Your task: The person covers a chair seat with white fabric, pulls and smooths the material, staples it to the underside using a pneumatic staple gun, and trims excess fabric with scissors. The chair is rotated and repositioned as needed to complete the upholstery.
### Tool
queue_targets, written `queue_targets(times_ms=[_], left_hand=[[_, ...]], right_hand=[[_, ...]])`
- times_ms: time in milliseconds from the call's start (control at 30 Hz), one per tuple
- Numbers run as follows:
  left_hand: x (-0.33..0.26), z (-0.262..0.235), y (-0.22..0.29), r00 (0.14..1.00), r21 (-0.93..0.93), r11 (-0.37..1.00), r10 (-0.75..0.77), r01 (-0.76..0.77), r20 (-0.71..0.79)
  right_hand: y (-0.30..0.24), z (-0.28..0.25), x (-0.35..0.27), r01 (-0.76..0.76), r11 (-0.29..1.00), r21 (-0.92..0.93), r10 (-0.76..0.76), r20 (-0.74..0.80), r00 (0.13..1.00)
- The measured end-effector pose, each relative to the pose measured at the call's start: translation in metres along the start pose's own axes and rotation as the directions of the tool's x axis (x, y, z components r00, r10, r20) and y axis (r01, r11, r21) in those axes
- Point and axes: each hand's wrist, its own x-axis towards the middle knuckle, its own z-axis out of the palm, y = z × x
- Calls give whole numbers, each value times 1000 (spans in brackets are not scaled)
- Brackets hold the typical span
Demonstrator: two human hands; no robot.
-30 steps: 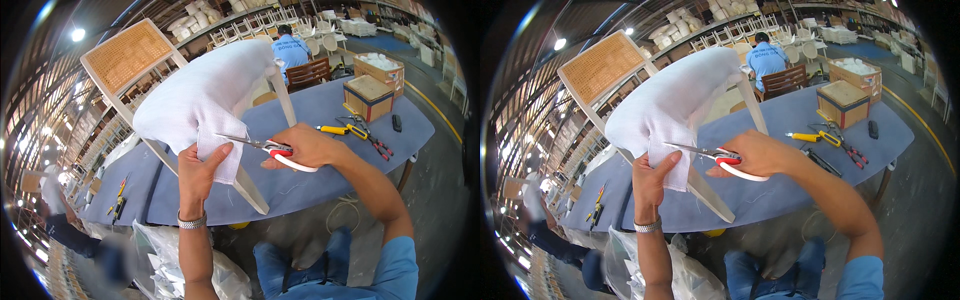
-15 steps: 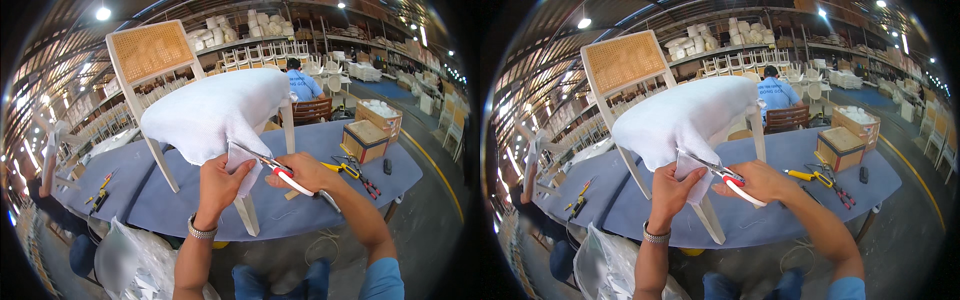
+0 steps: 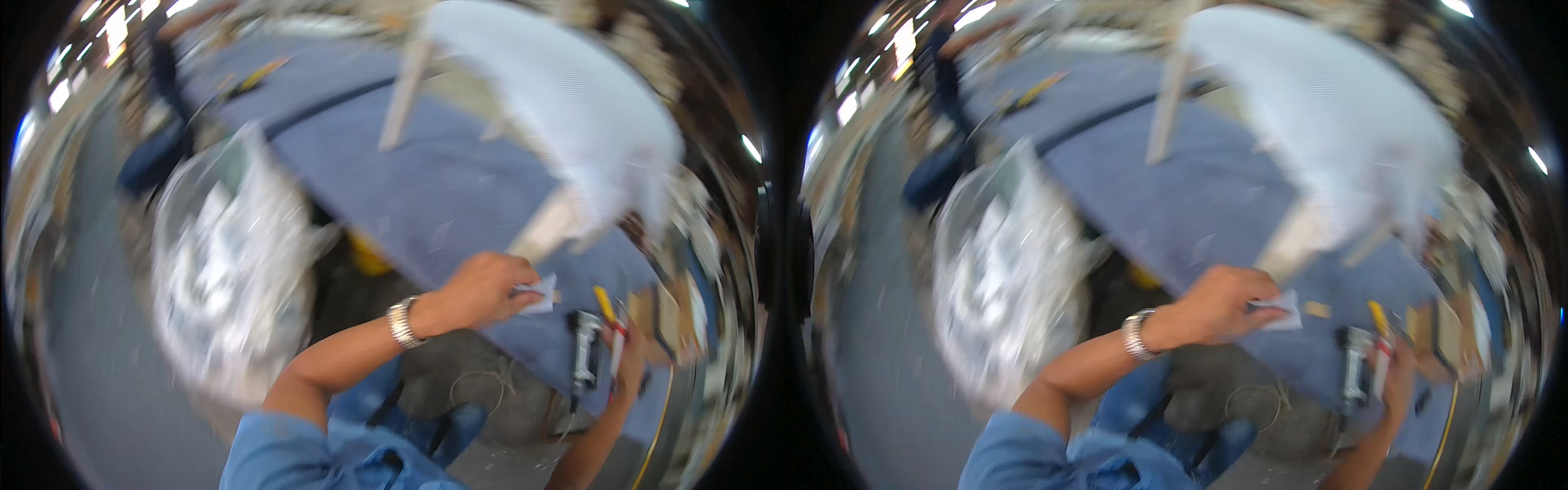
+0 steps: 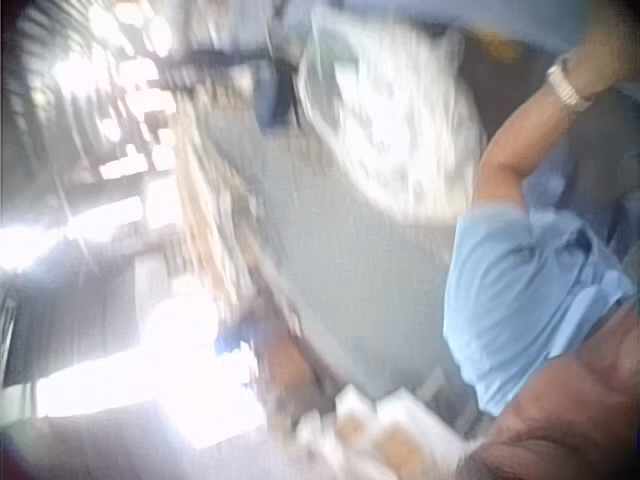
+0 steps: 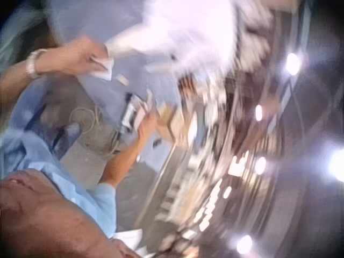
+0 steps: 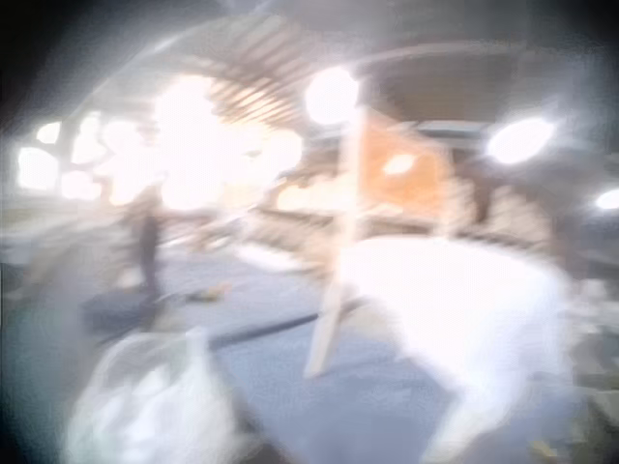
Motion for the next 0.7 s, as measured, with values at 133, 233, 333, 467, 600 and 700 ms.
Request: queue_targets(times_ms=[133, 233, 333, 467, 600, 700], left_hand=[[-190, 27, -89, 839, 129, 829, -536, 544, -95], [-310, -17, -99, 405, -47, 419, -897, 907, -178], [-356, -94, -113, 208, -209, 327, -871, 922, -445], [-353, -209, -162, 136, -200, 416, -650, 887, -748], [-380, -324, -237, 25, -190, 730, -273, 656, -962], [-418, -413, -270, 183, -21, 335, -566, 942, -803]], right_hand=[[130, -17, -9, -265, 856, -444, 335, 86, 938], [232, -39, -10, -171, 948, -268, 178, 3, 984], [262, -58, 15, -205, 929, -307, 227, 38, 973], [274, -88, 26, -141, 922, -360, 69, -205, 976], [159, -49, 8, -157, 987, 23, 158, -211, 965], [39, 23, 1, -149, 872, 466, 299, -268, 916]])
